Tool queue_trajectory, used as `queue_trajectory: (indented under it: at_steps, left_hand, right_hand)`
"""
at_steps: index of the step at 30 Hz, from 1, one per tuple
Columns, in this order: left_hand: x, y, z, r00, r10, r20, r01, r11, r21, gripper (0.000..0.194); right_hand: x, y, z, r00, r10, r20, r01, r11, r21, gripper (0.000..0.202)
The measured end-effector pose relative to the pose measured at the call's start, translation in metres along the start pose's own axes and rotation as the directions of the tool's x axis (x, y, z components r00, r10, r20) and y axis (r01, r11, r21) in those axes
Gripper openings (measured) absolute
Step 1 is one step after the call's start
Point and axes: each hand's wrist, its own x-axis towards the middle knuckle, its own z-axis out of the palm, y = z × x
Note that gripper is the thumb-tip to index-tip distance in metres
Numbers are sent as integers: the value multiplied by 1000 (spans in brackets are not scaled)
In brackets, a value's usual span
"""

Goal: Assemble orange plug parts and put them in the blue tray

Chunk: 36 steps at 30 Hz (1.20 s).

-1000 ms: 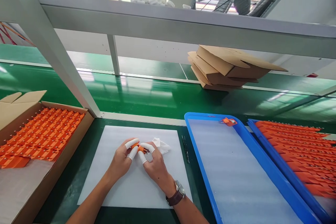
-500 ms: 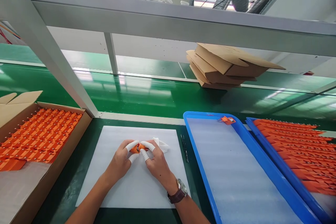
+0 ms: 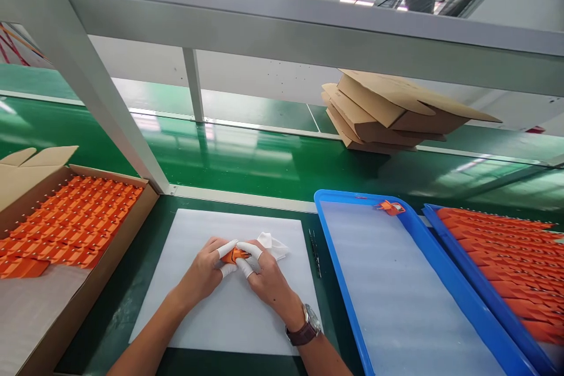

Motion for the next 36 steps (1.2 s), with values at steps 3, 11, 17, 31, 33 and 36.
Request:
queue_trajectory:
  at_steps: [3,11,17,31,33,36]
  left_hand:
    - [-1,-2,-4,999,-16,29,17,1000,-21,47]
    - [-4,-6,-8,997,-78,-7,77,995,-70,39]
    - [-1,-1,-9,996,-86,20,87,991,-101,36]
    - [0,-8,-4,996,-82,27,85,987,-134,33]
    - [1,-8,-4,995,-91,34,95,987,-133,32]
    - [1,-9,-4,995,-92,35,96,987,-128,31]
  right_hand:
    - [1,0,-1,1000,27,9,-27,999,17,33]
    - [0,5,-4,1000,24,14,-24,999,-30,29]
    - [2,5,-4,1000,12,22,-11,999,-41,29]
    - [5,5,-7,995,54,88,-52,998,-23,26]
    - [5,4,-8,994,61,92,-60,998,-13,26]
    - [6,4,-9,993,50,103,-51,999,8,25]
